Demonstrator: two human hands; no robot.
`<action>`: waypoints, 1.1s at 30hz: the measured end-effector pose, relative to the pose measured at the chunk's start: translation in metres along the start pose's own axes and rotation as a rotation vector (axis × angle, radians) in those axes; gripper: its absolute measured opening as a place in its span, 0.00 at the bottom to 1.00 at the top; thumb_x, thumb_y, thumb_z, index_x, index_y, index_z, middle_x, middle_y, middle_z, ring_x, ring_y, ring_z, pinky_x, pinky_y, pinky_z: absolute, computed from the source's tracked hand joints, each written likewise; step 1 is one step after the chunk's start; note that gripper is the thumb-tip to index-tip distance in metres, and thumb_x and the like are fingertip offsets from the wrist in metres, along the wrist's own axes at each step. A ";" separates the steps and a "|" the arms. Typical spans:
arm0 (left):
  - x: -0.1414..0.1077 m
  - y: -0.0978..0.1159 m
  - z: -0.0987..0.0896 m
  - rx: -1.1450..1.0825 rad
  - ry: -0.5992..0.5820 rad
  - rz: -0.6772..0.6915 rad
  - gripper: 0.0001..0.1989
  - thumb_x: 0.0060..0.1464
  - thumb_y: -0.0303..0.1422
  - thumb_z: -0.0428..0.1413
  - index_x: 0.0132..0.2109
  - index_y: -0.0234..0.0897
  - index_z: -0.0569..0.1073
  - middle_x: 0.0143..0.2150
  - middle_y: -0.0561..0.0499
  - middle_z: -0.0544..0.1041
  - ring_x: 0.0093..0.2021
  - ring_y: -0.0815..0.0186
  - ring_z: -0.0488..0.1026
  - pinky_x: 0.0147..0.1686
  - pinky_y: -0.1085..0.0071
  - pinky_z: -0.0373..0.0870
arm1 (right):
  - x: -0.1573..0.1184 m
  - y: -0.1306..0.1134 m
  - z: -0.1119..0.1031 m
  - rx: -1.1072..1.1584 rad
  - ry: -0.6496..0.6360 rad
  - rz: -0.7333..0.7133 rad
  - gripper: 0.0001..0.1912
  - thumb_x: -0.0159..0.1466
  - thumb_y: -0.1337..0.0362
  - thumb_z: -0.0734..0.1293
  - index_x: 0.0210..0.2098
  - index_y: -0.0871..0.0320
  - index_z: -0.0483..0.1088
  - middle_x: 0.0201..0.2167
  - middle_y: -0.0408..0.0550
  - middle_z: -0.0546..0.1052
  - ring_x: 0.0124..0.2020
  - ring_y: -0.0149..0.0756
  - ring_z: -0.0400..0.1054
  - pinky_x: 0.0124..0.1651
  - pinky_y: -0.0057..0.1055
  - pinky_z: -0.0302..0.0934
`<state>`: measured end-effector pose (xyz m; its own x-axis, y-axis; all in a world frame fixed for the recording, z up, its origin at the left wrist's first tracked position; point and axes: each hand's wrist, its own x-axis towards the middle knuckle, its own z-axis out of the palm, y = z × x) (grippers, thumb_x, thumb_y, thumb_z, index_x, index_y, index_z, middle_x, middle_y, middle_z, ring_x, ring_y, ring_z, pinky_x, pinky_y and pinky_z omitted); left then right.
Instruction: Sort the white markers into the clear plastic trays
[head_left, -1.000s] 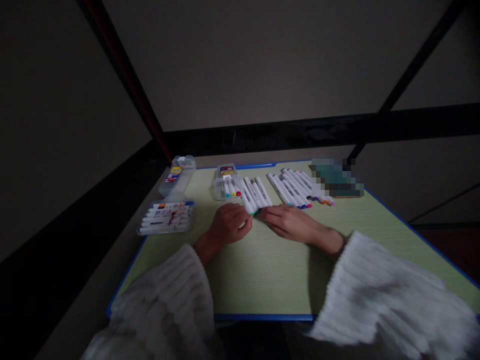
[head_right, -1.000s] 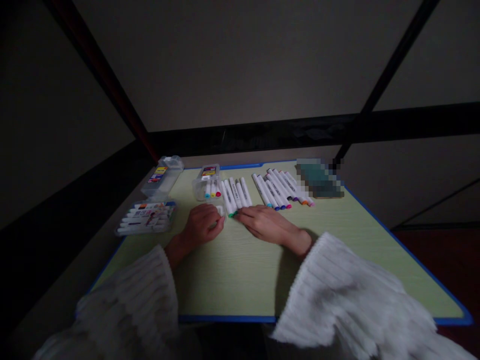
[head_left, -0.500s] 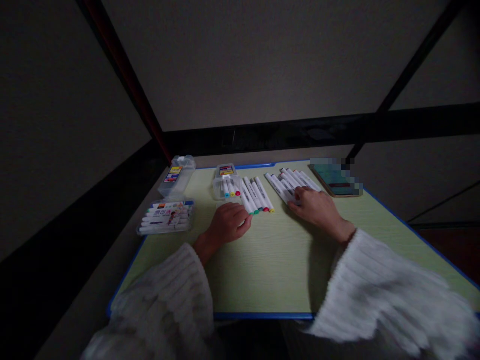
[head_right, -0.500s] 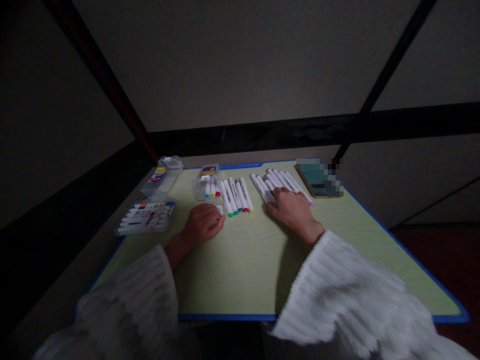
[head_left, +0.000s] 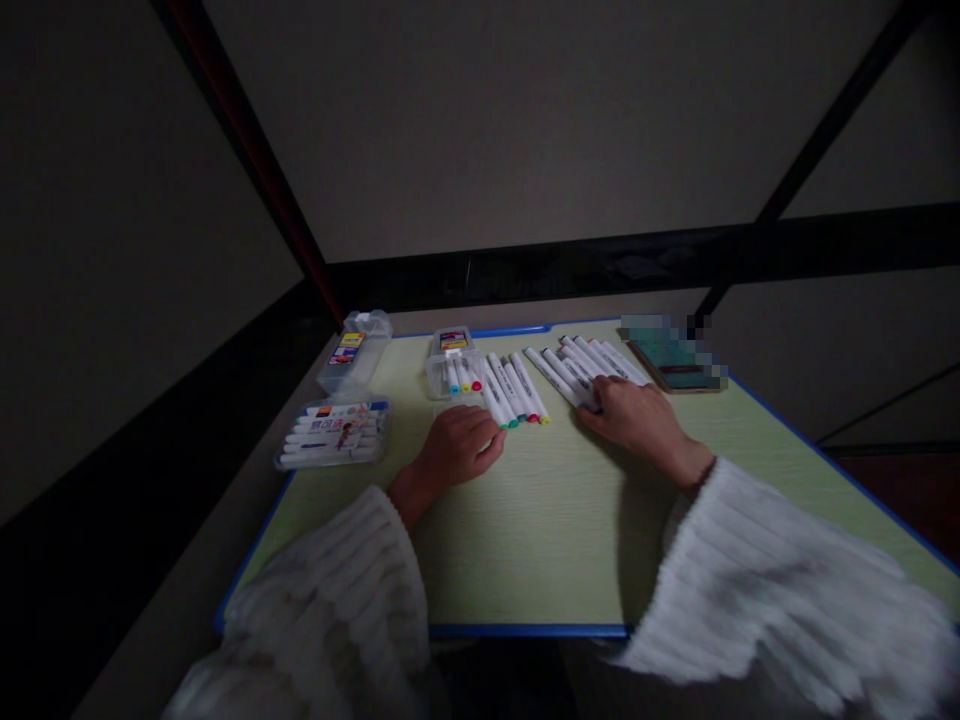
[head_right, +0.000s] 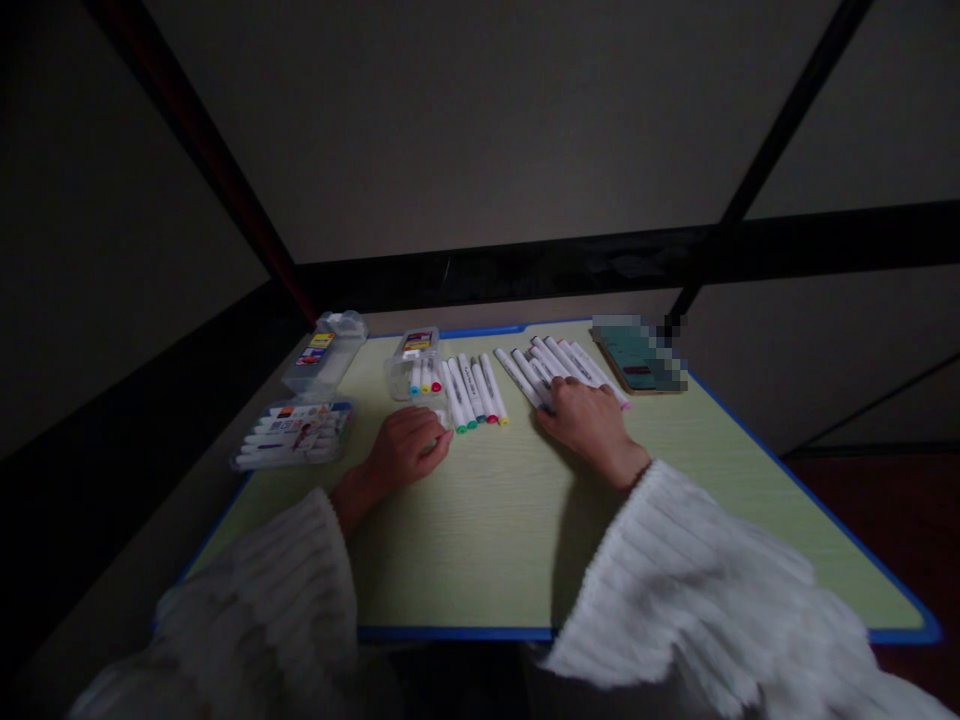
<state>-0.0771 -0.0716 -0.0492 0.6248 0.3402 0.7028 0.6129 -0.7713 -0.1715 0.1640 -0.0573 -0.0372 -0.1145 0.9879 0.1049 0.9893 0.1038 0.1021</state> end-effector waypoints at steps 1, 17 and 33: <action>0.000 0.000 0.000 0.000 -0.003 -0.002 0.12 0.52 0.27 0.49 0.22 0.36 0.62 0.19 0.54 0.65 0.22 0.71 0.61 0.25 0.74 0.58 | 0.000 0.000 0.000 -0.002 -0.002 -0.006 0.18 0.59 0.55 0.58 0.39 0.63 0.66 0.37 0.57 0.74 0.35 0.44 0.69 0.35 0.34 0.54; -0.001 -0.001 0.002 0.009 -0.023 -0.004 0.12 0.53 0.28 0.48 0.22 0.36 0.62 0.19 0.54 0.67 0.22 0.72 0.62 0.26 0.74 0.59 | -0.002 0.001 0.006 -0.043 -0.011 -0.061 0.20 0.61 0.55 0.55 0.35 0.63 0.70 0.35 0.57 0.75 0.32 0.45 0.70 0.34 0.36 0.55; -0.002 -0.001 0.002 -0.014 -0.029 -0.007 0.12 0.53 0.27 0.48 0.22 0.36 0.62 0.19 0.54 0.65 0.22 0.72 0.62 0.25 0.74 0.57 | -0.002 -0.002 0.003 -0.033 0.000 -0.013 0.18 0.60 0.60 0.55 0.34 0.64 0.71 0.35 0.59 0.76 0.32 0.45 0.71 0.37 0.38 0.54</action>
<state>-0.0778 -0.0703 -0.0518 0.6345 0.3606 0.6836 0.6102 -0.7766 -0.1567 0.1624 -0.0591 -0.0406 -0.1273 0.9865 0.1035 0.9843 0.1128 0.1356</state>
